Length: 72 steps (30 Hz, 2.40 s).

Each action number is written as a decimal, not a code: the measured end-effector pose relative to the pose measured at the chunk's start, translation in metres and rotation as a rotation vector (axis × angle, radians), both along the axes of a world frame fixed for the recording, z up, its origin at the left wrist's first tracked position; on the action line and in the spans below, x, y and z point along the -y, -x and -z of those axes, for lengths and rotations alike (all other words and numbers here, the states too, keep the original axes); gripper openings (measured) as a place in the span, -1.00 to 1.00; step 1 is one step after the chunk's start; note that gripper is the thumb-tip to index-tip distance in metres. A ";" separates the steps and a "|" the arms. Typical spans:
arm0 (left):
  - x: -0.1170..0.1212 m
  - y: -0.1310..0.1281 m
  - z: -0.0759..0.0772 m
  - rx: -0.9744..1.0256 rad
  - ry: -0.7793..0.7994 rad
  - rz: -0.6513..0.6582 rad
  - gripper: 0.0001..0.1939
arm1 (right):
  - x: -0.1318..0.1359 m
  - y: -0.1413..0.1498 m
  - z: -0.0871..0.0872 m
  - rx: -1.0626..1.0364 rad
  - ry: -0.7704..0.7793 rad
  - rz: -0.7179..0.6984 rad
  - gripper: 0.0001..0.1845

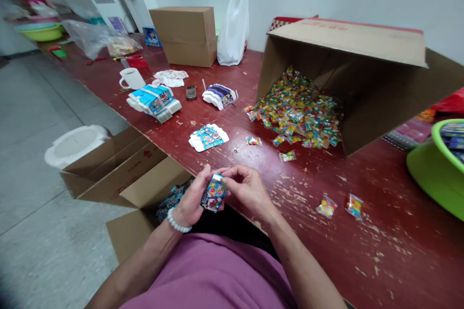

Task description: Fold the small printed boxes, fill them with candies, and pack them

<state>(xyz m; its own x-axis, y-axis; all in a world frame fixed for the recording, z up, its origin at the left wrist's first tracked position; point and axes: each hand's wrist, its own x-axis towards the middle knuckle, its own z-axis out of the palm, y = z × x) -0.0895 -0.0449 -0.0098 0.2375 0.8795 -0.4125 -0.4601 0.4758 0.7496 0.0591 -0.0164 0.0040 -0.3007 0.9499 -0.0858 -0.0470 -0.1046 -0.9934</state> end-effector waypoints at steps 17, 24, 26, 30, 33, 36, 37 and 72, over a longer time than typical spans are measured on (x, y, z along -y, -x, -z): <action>-0.013 -0.003 0.002 0.190 0.131 -0.232 -0.83 | 0.022 0.007 0.019 0.692 -0.749 -0.115 -0.08; -0.023 0.006 0.003 0.232 0.076 -0.249 -0.78 | 0.007 0.023 0.013 0.829 -0.821 -0.108 -0.14; -0.024 0.014 0.001 0.238 0.065 -0.197 -0.71 | 0.000 0.028 0.011 0.787 -0.810 -0.148 -0.16; -0.021 0.046 -0.003 0.007 0.025 -0.245 -0.60 | -0.029 0.035 0.018 0.606 -0.771 -0.255 -0.08; -0.013 0.086 0.003 -0.280 -0.016 -0.295 -0.50 | -0.075 0.037 0.035 0.613 -0.724 -0.020 -0.27; -0.005 0.131 0.017 -0.611 -0.054 -0.429 -0.44 | -0.123 0.039 0.054 0.837 -0.615 0.174 -0.50; -0.003 0.144 0.021 -0.707 -0.049 -0.468 -0.41 | -0.136 0.040 0.060 0.868 -0.592 0.186 -0.51; -0.028 0.008 -0.008 0.084 0.057 0.379 -0.64 | -0.024 -0.005 -0.017 -0.206 0.239 0.027 -0.64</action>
<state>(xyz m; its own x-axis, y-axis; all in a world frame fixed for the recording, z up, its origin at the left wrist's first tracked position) -0.0976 -0.0170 -0.0021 0.5757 0.6994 -0.4236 -0.3024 0.6634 0.6844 0.0642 0.0074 0.0205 -0.3100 0.9179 -0.2476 -0.2506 -0.3301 -0.9101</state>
